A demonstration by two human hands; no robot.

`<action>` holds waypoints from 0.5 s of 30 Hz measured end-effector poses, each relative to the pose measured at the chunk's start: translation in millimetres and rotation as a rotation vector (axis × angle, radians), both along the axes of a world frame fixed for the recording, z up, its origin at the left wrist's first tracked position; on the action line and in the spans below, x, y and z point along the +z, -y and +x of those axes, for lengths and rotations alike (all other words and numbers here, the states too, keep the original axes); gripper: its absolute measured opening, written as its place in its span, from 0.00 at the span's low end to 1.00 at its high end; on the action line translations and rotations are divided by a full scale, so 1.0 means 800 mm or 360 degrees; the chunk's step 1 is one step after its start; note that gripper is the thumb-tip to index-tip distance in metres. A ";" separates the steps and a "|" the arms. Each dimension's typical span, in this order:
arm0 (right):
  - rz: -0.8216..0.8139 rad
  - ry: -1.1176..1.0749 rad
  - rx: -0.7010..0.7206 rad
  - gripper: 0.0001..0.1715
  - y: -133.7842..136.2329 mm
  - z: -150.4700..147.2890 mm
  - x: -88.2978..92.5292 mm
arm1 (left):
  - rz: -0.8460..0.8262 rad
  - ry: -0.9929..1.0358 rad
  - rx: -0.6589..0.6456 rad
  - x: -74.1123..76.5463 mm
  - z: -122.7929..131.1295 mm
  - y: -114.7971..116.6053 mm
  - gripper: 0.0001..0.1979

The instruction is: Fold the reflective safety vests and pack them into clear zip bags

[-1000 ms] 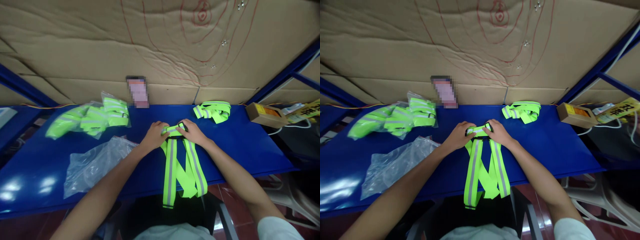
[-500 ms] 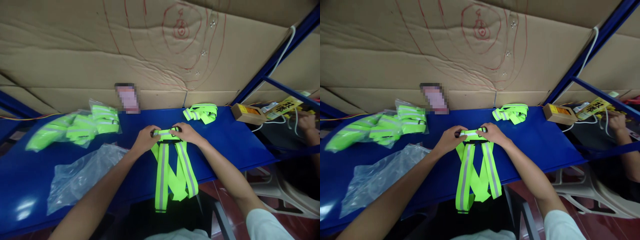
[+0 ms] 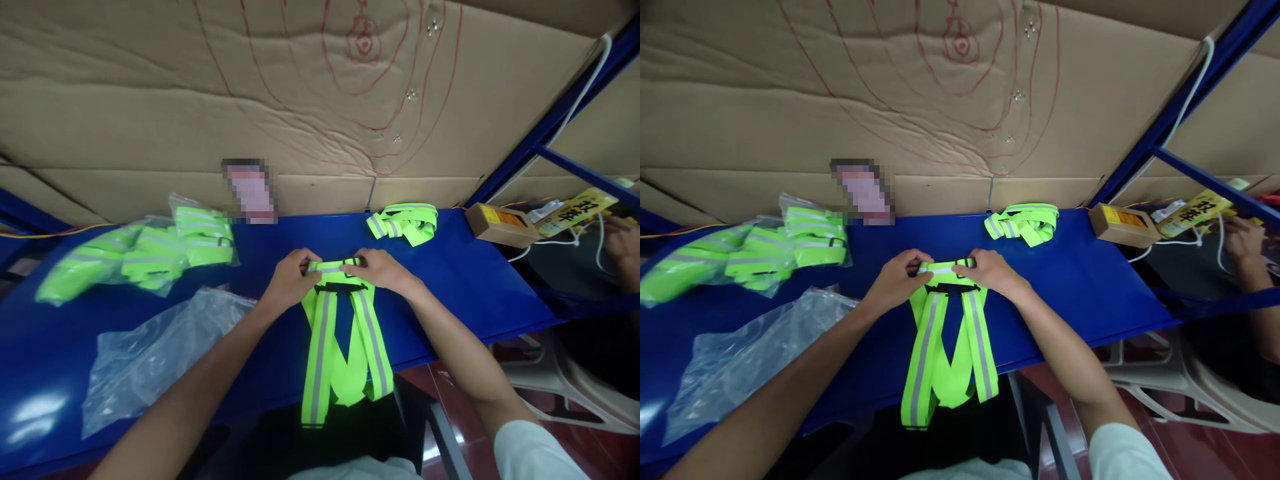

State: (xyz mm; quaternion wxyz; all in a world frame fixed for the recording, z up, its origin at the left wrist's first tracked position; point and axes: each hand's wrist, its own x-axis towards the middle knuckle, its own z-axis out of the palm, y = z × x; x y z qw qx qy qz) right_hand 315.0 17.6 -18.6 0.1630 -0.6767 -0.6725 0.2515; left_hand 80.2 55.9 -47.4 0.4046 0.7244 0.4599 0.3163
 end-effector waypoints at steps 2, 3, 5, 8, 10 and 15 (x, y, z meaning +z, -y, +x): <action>-0.0008 -0.0053 -0.0010 0.26 -0.003 -0.002 -0.004 | -0.0015 0.0060 0.0020 -0.002 0.002 0.000 0.12; -0.0011 -0.0091 -0.0016 0.27 -0.005 -0.002 -0.007 | -0.0022 0.0089 0.0029 -0.002 0.002 0.000 0.13; -0.0022 -0.0173 -0.0024 0.29 -0.010 -0.001 -0.012 | -0.0034 0.0124 0.0035 -0.004 0.003 0.000 0.13; -0.0047 -0.0277 -0.0028 0.32 -0.015 0.001 -0.017 | -0.0058 0.0097 -0.0001 -0.005 0.001 -0.002 0.14; -0.0069 -0.0318 -0.0028 0.31 -0.016 0.002 -0.018 | -0.0069 0.0030 -0.0034 -0.006 -0.001 -0.003 0.14; -0.0060 -0.0335 -0.0010 0.28 -0.015 0.003 -0.018 | 0.0036 -0.0188 -0.0058 0.001 -0.006 -0.005 0.12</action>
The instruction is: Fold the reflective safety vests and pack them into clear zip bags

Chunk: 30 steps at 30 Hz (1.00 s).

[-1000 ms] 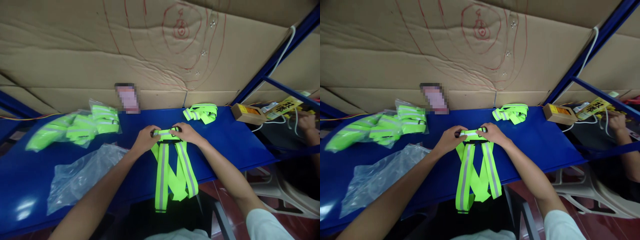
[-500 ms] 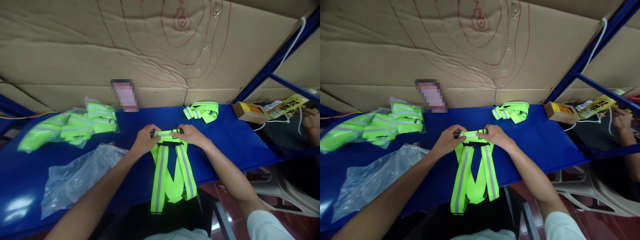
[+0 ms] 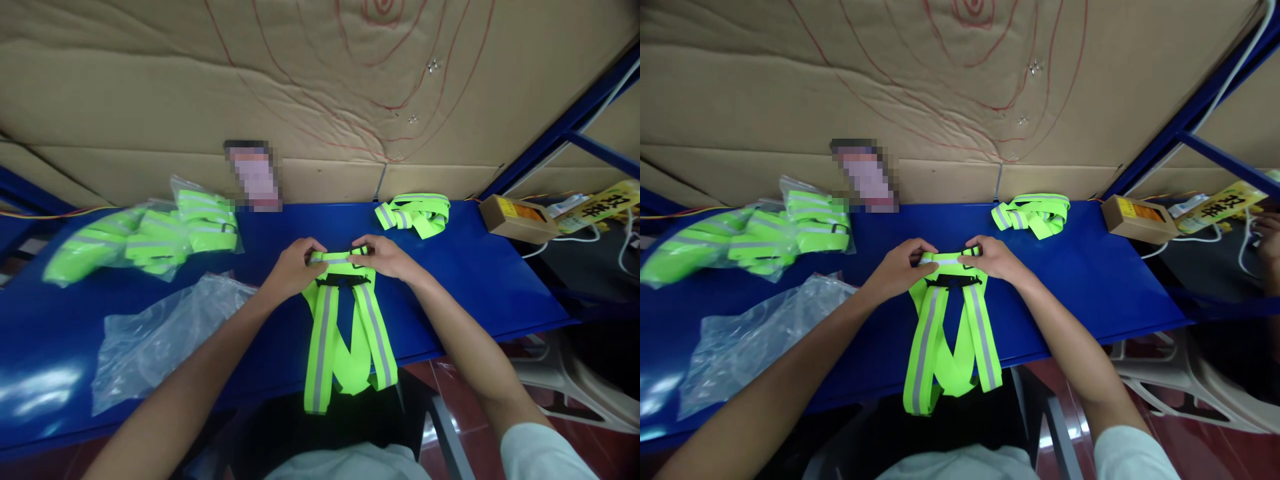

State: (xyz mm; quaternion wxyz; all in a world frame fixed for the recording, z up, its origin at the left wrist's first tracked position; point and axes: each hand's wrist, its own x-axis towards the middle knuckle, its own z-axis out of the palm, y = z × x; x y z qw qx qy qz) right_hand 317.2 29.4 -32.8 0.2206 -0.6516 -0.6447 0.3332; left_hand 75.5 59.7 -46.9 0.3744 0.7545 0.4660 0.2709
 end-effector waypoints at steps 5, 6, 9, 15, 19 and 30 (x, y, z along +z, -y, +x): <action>0.0086 0.0029 0.0051 0.23 0.005 -0.003 0.005 | 0.0163 -0.0170 -0.0071 0.010 0.000 0.003 0.13; 0.0114 0.0050 0.0081 0.21 0.007 -0.004 0.007 | 0.0178 -0.0199 -0.0086 0.011 0.000 0.004 0.13; 0.0219 0.0187 0.0200 0.15 0.015 -0.008 0.017 | 0.0198 -0.0265 -0.0094 0.012 0.000 0.007 0.11; 0.0215 0.0799 0.0021 0.28 0.035 -0.020 0.022 | 0.0231 -0.0283 -0.0015 0.009 0.000 0.008 0.07; 0.0128 0.0654 0.0091 0.21 0.034 -0.026 0.014 | 0.0203 -0.0208 0.0008 0.008 -0.002 0.006 0.06; 0.0198 -0.0142 0.0191 0.21 0.005 -0.010 0.000 | 0.0015 -0.0086 0.0004 0.010 -0.003 0.000 0.20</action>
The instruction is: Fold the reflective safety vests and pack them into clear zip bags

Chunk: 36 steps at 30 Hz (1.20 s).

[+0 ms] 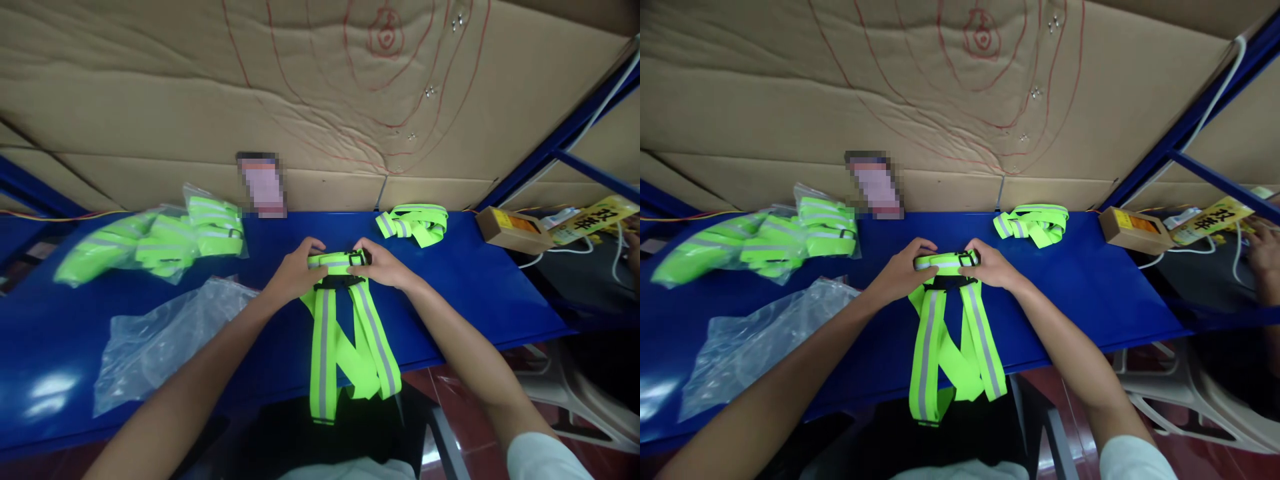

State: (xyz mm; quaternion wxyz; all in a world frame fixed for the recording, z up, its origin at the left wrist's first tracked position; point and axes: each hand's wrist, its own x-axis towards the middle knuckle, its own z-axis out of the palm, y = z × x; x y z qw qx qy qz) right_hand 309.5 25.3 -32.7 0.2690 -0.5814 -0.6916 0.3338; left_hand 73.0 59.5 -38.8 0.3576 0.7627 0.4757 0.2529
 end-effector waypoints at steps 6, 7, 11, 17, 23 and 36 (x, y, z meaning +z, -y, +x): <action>0.0058 -0.0295 0.0045 0.24 -0.007 -0.001 -0.006 | -0.0076 0.0053 -0.0110 -0.001 -0.006 -0.013 0.32; 0.0063 -0.0323 0.0047 0.25 -0.008 0.000 -0.007 | -0.0083 0.0052 -0.0140 0.000 -0.007 -0.014 0.30; 0.0105 -0.0367 0.0059 0.26 -0.010 0.001 -0.012 | -0.0003 0.0017 -0.0178 0.006 -0.010 -0.015 0.24; 0.0358 -0.0161 0.0197 0.27 -0.037 0.011 -0.007 | 0.0416 -0.0116 -0.0132 0.020 0.004 -0.031 0.13; 0.0631 -0.0053 0.0262 0.12 -0.078 0.022 -0.003 | 0.0797 -0.0361 -0.0305 0.026 0.025 -0.047 0.08; 0.1034 0.0050 0.0309 0.13 -0.070 0.026 -0.030 | 0.1017 -0.0461 -0.0293 0.008 0.021 -0.047 0.06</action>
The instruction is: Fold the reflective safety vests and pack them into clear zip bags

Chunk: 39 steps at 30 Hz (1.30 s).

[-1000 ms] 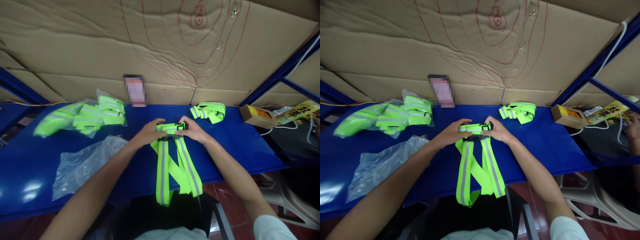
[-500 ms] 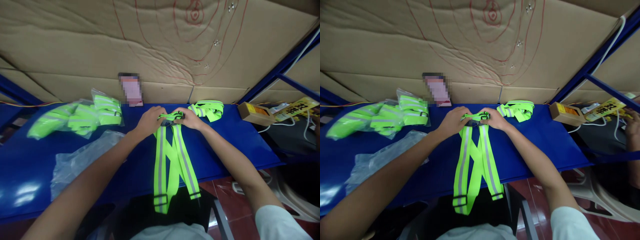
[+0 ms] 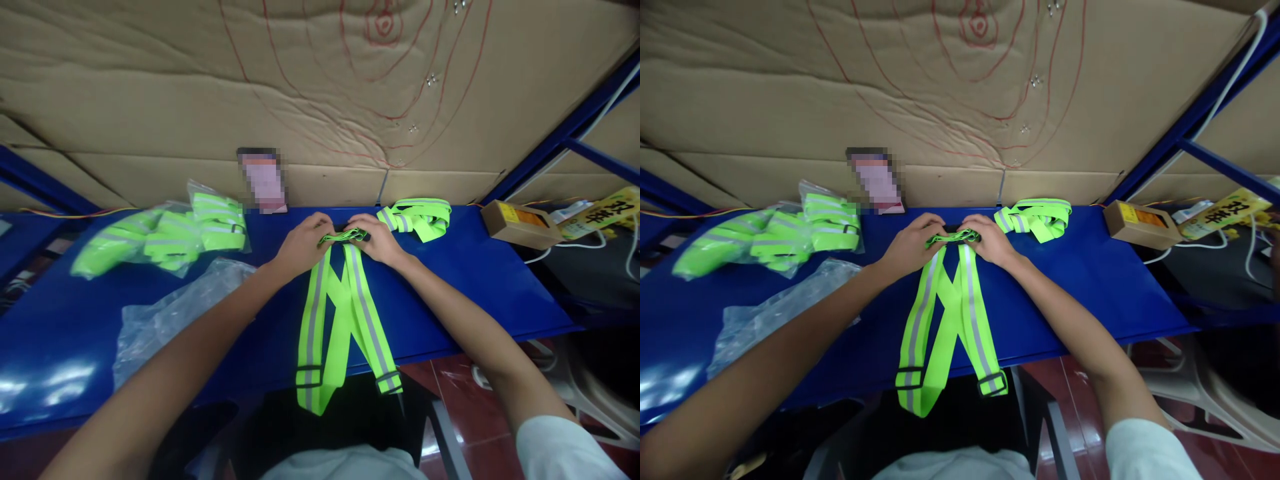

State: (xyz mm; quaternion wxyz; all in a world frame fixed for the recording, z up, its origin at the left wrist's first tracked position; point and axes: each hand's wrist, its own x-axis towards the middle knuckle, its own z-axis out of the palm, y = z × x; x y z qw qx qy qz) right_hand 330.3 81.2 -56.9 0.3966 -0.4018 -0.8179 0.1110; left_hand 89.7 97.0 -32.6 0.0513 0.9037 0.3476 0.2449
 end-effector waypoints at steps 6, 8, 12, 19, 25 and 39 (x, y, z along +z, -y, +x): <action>0.0089 0.0009 0.0018 0.16 0.016 -0.006 0.008 | 0.0058 -0.0021 0.0082 0.009 0.000 0.007 0.16; 0.0155 0.0036 0.0023 0.19 0.020 -0.009 0.009 | 0.0079 -0.0073 0.0102 0.011 0.001 0.009 0.18; 0.0281 0.0236 -0.0087 0.27 0.025 -0.011 0.007 | 0.0203 -0.0195 0.0109 0.009 0.003 0.013 0.11; 0.0137 0.0799 -0.0140 0.29 0.040 -0.007 0.000 | 0.0336 -0.0387 0.0004 -0.017 0.005 0.021 0.14; 0.0061 0.0751 -0.0062 0.30 0.049 -0.004 -0.003 | 0.0262 -0.0407 -0.0008 -0.025 0.004 0.026 0.15; -0.0029 0.0470 -0.0060 0.26 0.050 -0.010 -0.019 | -0.0054 -0.0171 0.0137 -0.027 -0.003 0.037 0.25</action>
